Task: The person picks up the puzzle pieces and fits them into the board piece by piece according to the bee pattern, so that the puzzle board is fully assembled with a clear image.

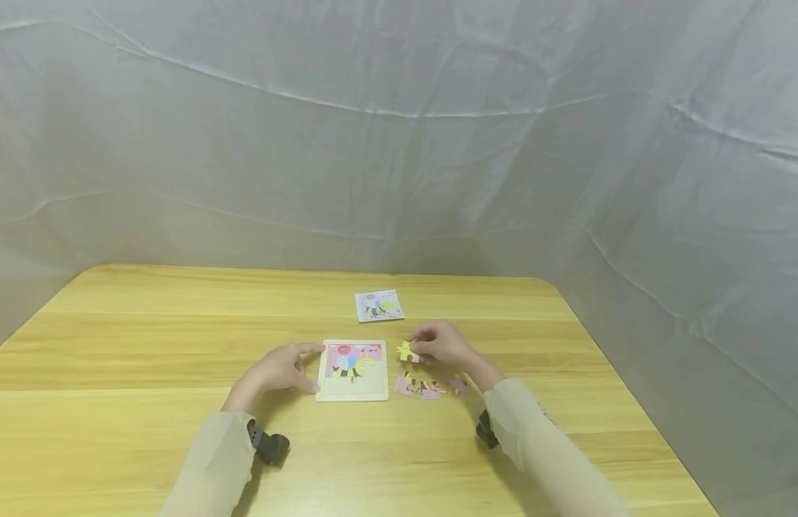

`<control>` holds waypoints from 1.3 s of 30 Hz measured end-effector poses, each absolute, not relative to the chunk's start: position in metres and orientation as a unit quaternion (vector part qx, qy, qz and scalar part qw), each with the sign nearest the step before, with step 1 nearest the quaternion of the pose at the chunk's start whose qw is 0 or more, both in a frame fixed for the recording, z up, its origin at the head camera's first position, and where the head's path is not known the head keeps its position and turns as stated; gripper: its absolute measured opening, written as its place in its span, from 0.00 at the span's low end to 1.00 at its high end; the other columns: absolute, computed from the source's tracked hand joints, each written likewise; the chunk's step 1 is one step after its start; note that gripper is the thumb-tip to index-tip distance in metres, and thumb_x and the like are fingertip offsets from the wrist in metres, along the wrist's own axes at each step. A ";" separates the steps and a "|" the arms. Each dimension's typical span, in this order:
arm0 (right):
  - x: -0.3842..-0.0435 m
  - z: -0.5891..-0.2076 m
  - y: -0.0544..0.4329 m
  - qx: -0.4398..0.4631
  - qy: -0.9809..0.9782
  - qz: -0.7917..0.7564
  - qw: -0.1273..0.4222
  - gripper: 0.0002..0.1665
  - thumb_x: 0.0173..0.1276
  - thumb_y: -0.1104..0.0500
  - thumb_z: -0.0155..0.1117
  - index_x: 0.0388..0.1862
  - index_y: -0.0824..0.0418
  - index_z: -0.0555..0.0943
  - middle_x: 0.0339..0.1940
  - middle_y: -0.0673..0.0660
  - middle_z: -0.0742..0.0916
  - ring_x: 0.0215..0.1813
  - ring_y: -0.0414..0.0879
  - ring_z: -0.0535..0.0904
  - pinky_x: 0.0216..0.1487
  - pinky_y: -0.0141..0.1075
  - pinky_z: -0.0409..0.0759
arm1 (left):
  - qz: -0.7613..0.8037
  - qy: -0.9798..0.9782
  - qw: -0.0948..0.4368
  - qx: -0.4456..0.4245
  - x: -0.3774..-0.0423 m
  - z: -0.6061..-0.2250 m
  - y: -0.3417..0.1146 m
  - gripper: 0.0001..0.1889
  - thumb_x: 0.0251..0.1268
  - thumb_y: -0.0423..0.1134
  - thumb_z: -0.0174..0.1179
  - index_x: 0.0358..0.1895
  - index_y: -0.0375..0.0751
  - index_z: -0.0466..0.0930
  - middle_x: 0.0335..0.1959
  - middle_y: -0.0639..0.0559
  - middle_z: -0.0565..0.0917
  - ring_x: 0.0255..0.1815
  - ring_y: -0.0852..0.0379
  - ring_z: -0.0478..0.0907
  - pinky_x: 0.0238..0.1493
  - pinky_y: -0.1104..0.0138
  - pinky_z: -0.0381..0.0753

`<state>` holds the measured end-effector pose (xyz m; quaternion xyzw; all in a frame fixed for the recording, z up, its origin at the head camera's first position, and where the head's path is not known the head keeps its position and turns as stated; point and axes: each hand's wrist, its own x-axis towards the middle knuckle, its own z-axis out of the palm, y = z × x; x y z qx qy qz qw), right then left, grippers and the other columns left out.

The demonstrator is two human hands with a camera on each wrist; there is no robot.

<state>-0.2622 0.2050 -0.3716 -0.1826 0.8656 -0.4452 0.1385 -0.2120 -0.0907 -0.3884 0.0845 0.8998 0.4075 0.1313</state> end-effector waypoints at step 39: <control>-0.261 -0.381 0.144 -0.260 0.864 -0.396 0.168 0.09 0.50 0.71 0.67 0.33 0.69 0.82 0.17 0.53 0.79 0.15 0.42 0.70 0.19 0.35 0.73 | 0.403 0.901 0.138 0.083 -0.214 -0.388 -0.091 0.38 0.39 0.32 0.71 0.61 0.40 0.68 0.14 0.50 0.71 0.12 0.59 0.65 0.21 0.68 0.67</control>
